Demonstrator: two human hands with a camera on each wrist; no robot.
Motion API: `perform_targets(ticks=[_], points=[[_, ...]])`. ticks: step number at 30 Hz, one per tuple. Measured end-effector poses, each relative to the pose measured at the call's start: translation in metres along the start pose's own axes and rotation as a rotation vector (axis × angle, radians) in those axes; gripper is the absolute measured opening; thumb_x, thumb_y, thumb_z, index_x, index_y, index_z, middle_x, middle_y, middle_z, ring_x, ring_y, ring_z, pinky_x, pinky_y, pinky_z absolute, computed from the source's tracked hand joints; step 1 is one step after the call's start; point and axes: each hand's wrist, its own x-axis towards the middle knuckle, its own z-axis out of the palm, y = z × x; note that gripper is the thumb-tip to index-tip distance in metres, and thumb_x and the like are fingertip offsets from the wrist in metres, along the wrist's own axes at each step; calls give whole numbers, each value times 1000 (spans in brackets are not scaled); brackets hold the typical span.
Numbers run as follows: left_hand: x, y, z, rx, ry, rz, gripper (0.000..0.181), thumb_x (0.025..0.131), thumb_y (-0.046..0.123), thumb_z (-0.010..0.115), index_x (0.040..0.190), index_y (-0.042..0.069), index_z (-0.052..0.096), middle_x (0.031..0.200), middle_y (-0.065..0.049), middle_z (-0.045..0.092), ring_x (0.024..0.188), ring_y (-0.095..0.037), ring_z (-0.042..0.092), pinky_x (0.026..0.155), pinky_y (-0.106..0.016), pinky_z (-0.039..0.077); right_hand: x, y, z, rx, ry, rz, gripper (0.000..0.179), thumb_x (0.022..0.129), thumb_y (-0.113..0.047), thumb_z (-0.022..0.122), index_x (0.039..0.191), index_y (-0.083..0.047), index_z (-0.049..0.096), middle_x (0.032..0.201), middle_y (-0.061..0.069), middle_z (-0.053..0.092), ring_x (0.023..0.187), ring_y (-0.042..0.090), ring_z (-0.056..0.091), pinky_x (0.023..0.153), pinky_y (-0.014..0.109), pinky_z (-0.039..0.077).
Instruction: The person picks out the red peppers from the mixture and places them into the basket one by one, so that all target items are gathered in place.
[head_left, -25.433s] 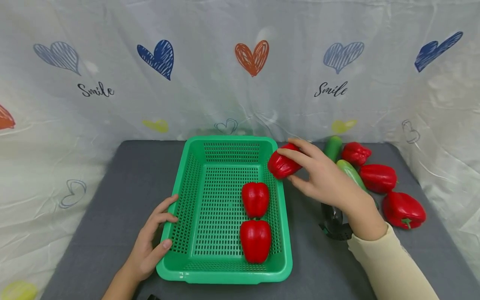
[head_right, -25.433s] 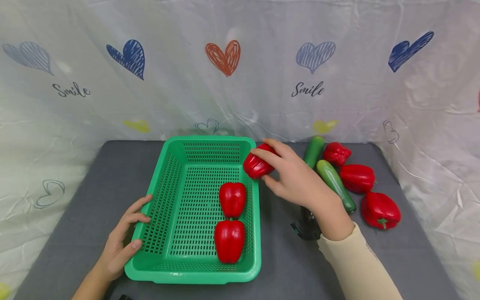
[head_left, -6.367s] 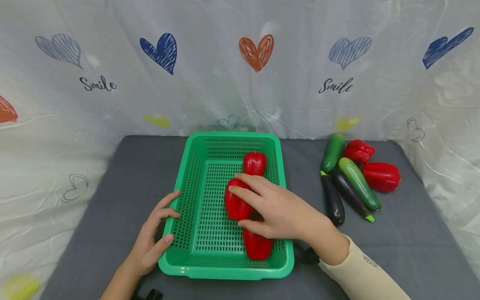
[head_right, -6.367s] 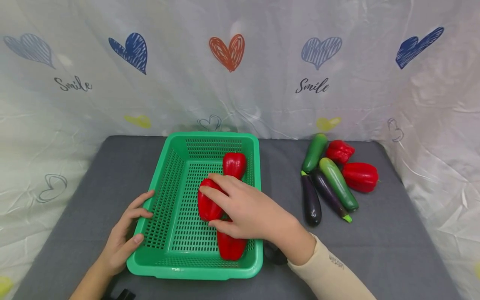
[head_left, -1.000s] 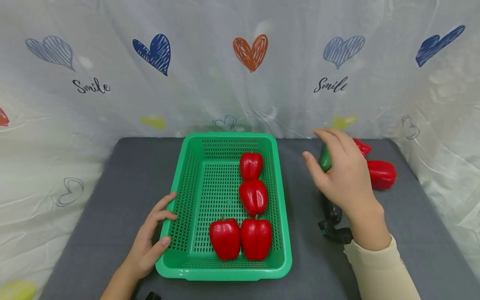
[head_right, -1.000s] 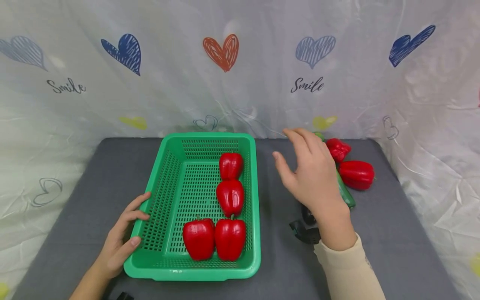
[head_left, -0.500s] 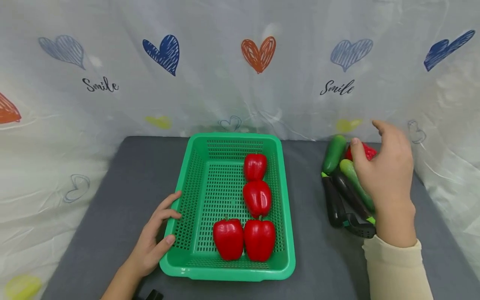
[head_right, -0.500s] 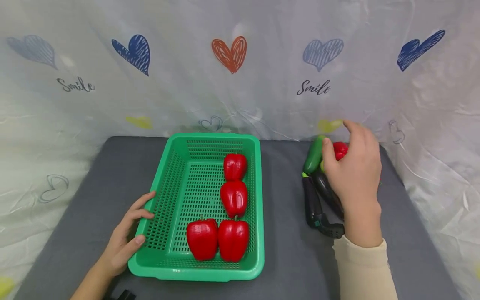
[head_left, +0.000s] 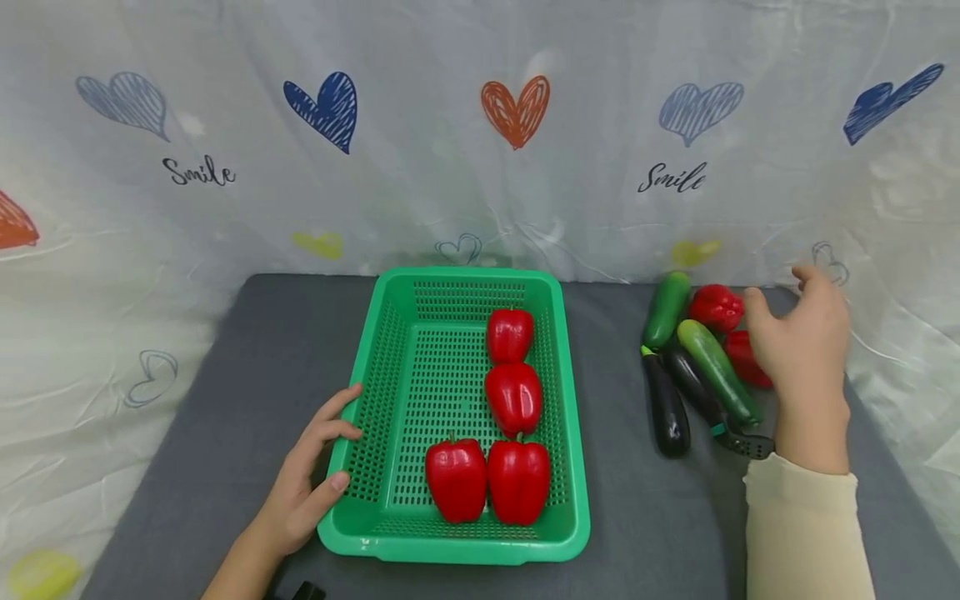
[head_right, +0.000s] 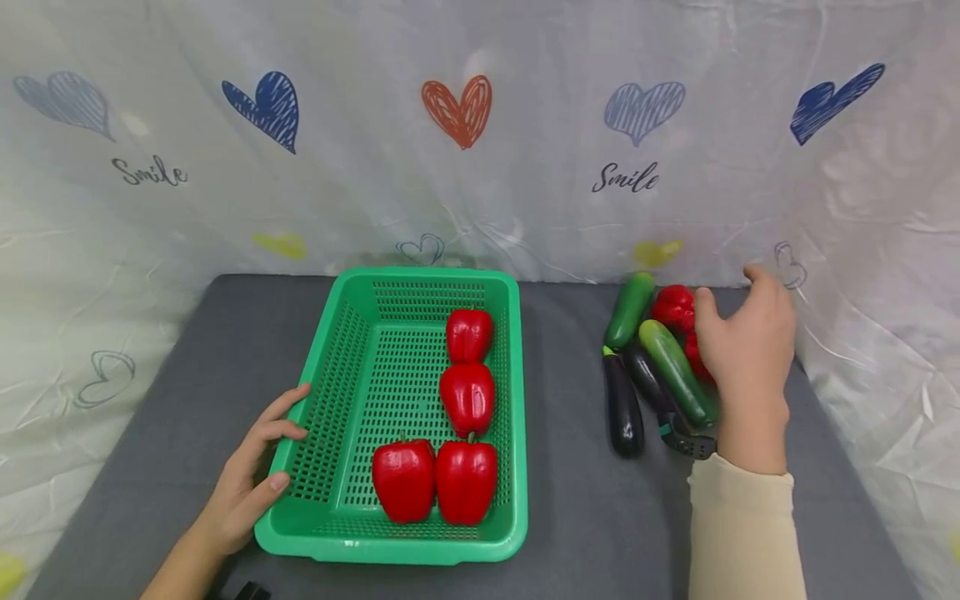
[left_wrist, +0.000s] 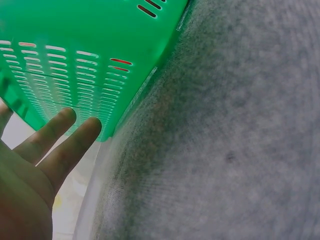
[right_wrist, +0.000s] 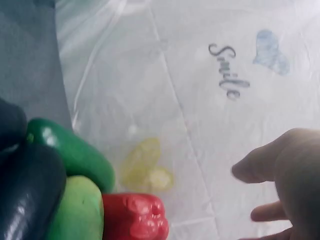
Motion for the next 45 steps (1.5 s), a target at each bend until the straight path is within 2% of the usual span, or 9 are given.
perform_targets(ticks=[6,12,18,23,30,38,45], points=[[0,0,1,-7,2,2,28,110,6,54,127,-16,53,167,-39,30,162,-39,27,119,-33,32,7,19,-6,-167,-179,109,92,108,-51,49,168,11,19,163,46,28,148,66,30,116,76,28],[-1,1,0,-8,5,13,27,110,4,53,127,-17,52,168,-39,29,163,-39,25,120,-33,31,9,33,-5,-307,-351,141,106,105,-65,49,164,17,15,152,53,30,135,72,32,107,80,35],[-1,0,-1,-14,7,24,27,109,4,53,127,-17,52,168,-39,29,163,-39,25,121,-33,30,8,39,-1,-315,-443,202,113,102,-69,56,166,13,13,152,51,31,128,68,36,89,81,45],[0,0,-1,-15,3,21,28,110,5,53,127,-17,52,167,-40,29,163,-40,24,122,-33,29,7,43,1,-302,-471,236,113,101,-68,60,169,9,11,154,49,28,126,66,37,80,81,47],[1,-1,1,-13,4,22,27,109,4,53,127,-17,52,168,-38,30,163,-39,24,122,-33,29,10,58,1,-257,-418,149,101,104,-50,65,163,17,18,151,49,36,126,64,41,97,80,44],[1,-1,0,-19,6,26,28,110,5,53,127,-17,52,168,-39,29,163,-40,24,123,-34,28,15,70,-4,-178,-422,202,121,101,-60,67,165,15,-4,157,49,27,133,66,36,101,81,41],[1,-2,0,-24,0,17,28,109,4,52,127,-17,51,168,-39,28,163,-39,24,123,-34,28,14,76,-7,-131,-363,191,115,102,-54,68,166,15,1,160,47,27,137,65,35,107,80,38]])
